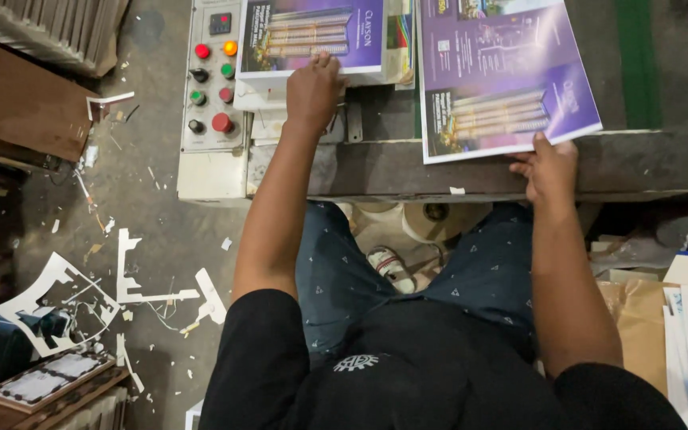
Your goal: Manually sorting and stacking printed paper sheets at a workstation.
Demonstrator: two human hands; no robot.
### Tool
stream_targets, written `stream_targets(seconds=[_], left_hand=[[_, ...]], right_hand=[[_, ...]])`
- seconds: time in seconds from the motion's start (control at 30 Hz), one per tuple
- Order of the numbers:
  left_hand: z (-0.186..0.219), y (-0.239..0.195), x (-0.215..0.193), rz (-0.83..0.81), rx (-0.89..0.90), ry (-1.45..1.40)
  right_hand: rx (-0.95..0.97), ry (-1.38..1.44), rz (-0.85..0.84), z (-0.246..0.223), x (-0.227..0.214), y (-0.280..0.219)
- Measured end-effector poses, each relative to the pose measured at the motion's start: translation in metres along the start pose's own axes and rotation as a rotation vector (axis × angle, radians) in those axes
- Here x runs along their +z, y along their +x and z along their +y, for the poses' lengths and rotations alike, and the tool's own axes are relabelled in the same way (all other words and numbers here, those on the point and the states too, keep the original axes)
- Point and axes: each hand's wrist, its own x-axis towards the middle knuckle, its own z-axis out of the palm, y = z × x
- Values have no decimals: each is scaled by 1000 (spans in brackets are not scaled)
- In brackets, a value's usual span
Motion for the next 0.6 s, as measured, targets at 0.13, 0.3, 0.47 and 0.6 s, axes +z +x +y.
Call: stream_targets(seconds=[0.13,0.3,0.47,0.6], left_hand=[[-7,4,-1,59,28,-27],[-6,7,-15,53,80,-25],[-20,7,14,172,118,37],[-14,16,0,190,4,46]], right_hand=[[-12,-85,8,-14,25,38],[116,-38,-124,-30,50,83],[234,-7,-180,-31,46,86],[153,-24,-176,-21,39,32]])
